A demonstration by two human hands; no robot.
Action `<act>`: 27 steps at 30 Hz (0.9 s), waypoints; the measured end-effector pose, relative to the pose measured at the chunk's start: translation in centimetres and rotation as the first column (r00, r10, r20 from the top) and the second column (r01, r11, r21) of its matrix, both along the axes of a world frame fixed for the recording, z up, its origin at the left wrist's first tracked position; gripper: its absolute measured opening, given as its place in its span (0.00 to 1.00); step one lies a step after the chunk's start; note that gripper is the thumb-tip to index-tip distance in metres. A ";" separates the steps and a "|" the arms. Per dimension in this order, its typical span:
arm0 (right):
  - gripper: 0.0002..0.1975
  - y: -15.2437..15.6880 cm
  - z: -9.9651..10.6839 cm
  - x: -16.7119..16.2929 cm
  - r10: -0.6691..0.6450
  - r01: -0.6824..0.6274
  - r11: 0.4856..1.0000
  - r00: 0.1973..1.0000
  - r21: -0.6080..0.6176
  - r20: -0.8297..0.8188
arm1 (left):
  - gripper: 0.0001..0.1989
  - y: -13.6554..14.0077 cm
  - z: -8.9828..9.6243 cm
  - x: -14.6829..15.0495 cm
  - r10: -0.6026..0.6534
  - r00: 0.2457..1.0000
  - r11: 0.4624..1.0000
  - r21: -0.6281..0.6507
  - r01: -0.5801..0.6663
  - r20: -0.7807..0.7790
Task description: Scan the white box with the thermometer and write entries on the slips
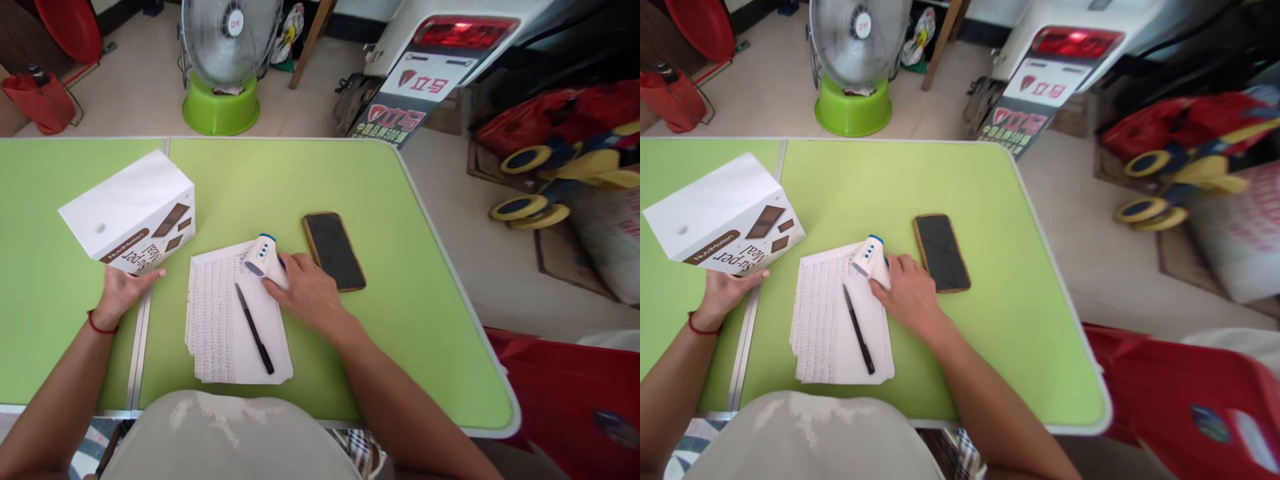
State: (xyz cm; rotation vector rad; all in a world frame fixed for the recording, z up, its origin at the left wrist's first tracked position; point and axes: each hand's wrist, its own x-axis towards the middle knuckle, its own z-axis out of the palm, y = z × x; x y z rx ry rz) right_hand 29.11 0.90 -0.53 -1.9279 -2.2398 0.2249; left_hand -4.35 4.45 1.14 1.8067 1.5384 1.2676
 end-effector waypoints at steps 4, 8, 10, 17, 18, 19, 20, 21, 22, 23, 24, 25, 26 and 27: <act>0.20 0.4 0.1 0.0 -0.043 0.039 0.998 0.995 -0.052 -0.085 | 0.26 0.3 -0.3 -0.4 -0.010 0.999 1.000 -0.017 0.010 0.040; 0.19 -0.3 1.1 -1.0 0.001 0.012 1.000 0.891 0.026 -0.454 | 0.26 0.0 0.1 -0.3 0.086 0.983 0.996 -0.027 -0.082 0.161; 0.17 -1.5 1.8 -2.1 0.118 -0.118 0.992 0.680 0.050 -0.724 | 0.24 -0.6 0.3 0.0 0.098 0.956 0.994 -0.074 -0.080 0.277; 0.14 -5.5 3.0 -5.0 0.146 -0.427 0.904 0.271 0.017 -0.952 | 0.22 -3.5 1.3 2.5 -0.042 0.917 0.961 -0.236 0.146 0.396; 0.14 -5.5 3.0 -5.2 0.137 -0.437 0.899 0.263 0.008 -0.955 | 0.22 -3.8 1.5 2.8 -0.055 0.913 0.949 -0.264 0.174 0.405; 0.14 -5.4 3.0 -5.3 0.125 -0.444 0.896 0.258 -0.003 -0.958 | 0.23 -4.0 1.7 3.1 -0.064 0.907 0.936 -0.289 0.199 0.416; 0.15 -5.3 2.9 -5.5 0.110 -0.447 0.894 0.256 -0.017 -0.960 | 0.25 -4.1 1.8 3.4 -0.071 0.902 0.923 -0.315 0.221 0.425; 0.16 -5.2 2.9 -5.6 0.091 -0.448 0.893 0.256 -0.035 -0.962 | 0.25 -4.2 2.0 3.7 -0.076 0.899 0.910 -0.338 0.239 0.431; 0.17 -5.1 2.8 -5.7 0.072 -0.449 0.892 0.256 -0.053 -0.964 | 0.26 -4.2 2.1 3.9 -0.079 0.898 0.900 -0.357 0.251 0.434; 0.18 -5.0 2.8 -5.8 0.053 -0.448 0.891 0.258 -0.071 -0.965 | 0.26 -4.2 2.2 4.1 -0.081 0.899 0.893 -0.369 0.257 0.431; 0.18 -4.9 2.8 -5.8 0.030 -0.448 0.889 0.259 -0.093 -0.965 | 0.26 -4.2 2.2 4.2 -0.081 0.902 0.890 -0.377 0.258 0.425; 0.18 -4.9 2.8 -5.9 0.007 -0.450 0.886 0.259 -0.114 -0.966 | 0.25 -4.1 2.3 4.2 -0.083 0.905 0.888 -0.382 0.257 0.418; 0.17 -4.9 2.8 -5.9 -0.013 -0.453 0.882 0.253 -0.130 -0.968 | 0.25 -4.1 2.3 4.3 -0.084 0.907 0.888 -0.382 0.256 0.412; 0.17 -5.0 2.8 -6.0 -0.027 -0.458 0.878 0.241 -0.138 -0.970 | 0.25 -4.0 2.4 4.3 -0.085 0.911 0.889 -0.382 0.253 0.404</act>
